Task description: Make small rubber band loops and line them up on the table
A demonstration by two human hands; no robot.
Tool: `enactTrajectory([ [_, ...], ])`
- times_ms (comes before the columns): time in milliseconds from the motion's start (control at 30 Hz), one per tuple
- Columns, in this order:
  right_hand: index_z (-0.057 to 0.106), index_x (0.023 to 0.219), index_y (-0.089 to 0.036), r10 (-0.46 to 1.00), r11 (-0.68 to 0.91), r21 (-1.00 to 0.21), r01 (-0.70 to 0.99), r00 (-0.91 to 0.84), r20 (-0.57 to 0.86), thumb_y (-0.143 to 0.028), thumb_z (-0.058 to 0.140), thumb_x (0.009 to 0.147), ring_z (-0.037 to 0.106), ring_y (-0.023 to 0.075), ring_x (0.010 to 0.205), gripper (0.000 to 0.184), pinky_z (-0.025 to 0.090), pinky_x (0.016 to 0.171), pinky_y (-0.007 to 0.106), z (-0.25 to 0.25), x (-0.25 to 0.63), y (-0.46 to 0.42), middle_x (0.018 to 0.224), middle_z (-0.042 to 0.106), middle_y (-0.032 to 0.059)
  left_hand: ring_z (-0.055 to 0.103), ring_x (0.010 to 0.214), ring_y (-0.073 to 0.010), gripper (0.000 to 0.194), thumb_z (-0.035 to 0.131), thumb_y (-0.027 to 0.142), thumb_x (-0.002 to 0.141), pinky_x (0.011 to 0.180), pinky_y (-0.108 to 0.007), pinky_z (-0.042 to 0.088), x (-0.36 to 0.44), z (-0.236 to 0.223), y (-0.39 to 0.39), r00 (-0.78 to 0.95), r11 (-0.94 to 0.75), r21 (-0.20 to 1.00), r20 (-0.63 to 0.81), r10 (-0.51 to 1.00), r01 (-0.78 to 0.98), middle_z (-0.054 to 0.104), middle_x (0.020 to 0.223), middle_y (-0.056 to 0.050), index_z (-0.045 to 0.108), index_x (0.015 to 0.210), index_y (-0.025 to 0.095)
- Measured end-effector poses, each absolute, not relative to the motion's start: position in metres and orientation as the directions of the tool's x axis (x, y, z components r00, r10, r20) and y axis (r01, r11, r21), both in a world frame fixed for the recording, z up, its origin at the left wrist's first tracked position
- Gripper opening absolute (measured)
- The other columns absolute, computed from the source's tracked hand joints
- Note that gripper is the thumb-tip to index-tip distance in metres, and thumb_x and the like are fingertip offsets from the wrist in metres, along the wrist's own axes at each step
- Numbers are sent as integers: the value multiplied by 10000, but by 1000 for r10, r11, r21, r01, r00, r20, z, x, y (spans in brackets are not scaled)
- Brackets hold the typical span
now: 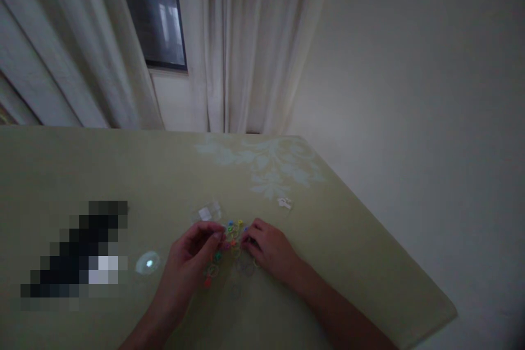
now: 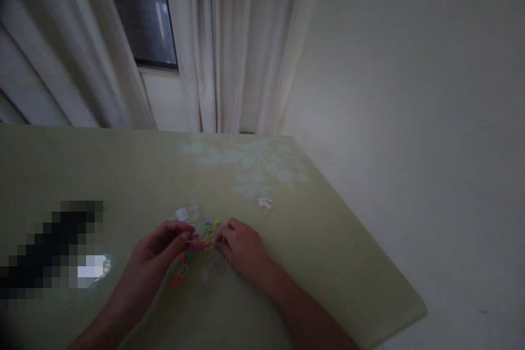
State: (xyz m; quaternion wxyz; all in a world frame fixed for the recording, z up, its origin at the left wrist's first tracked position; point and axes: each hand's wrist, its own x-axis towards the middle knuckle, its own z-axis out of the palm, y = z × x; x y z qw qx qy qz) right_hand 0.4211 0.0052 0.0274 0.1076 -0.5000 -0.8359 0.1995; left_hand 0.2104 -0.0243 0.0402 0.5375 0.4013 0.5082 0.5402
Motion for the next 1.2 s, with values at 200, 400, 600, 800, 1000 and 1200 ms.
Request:
enactTrajectory([
  [200,697,1000,-151,864,461,-231,857,-493,-100,-243,660,953,641,227,910,110,453,811,321,30,423,3,1004,697,94,747,805,-208,396,935,492,681,722,-281,626,209,38,-24,-128,81,975,-109,986,-208,773,869,-28,760,898,211],
  [400,616,929,-174,880,446,-459,769,-470,67,-170,620,891,563,182,812,38,416,736,289,33,428,1,916,628,45,734,765,-193,403,951,471,670,665,-243,591,214,36,-26,-119,89,980,-111,987,-176,773,834,-29,754,897,203],
  [600,542,853,-212,875,450,-843,295,-336,350,-160,590,843,460,124,701,71,376,647,229,40,414,-8,793,494,-38,693,701,-195,382,937,490,671,550,-232,551,229,31,-35,-67,79,990,-87,994,-119,755,773,-32,741,827,201],
  [800,554,859,-212,861,480,-830,284,-335,383,-141,594,830,473,122,712,87,379,652,232,37,406,-15,820,511,-30,714,708,-199,391,951,482,652,581,-252,579,239,34,-41,-28,132,963,-142,989,-233,765,789,-33,743,831,203],
  [1000,574,847,-212,859,495,-811,310,-312,406,-118,614,821,454,111,672,106,364,614,222,35,407,-14,795,489,-38,738,758,-193,401,976,454,633,646,-255,609,237,35,-41,-1,233,912,-247,969,-338,791,829,-35,751,848,202],
  [1200,696,927,-206,811,559,-787,263,-372,451,-158,681,880,484,107,649,68,388,598,227,40,411,-15,792,553,-25,737,744,-162,436,1001,424,614,625,-207,575,235,29,-38,16,276,877,-293,956,-394,799,832,-27,741,879,196],
])
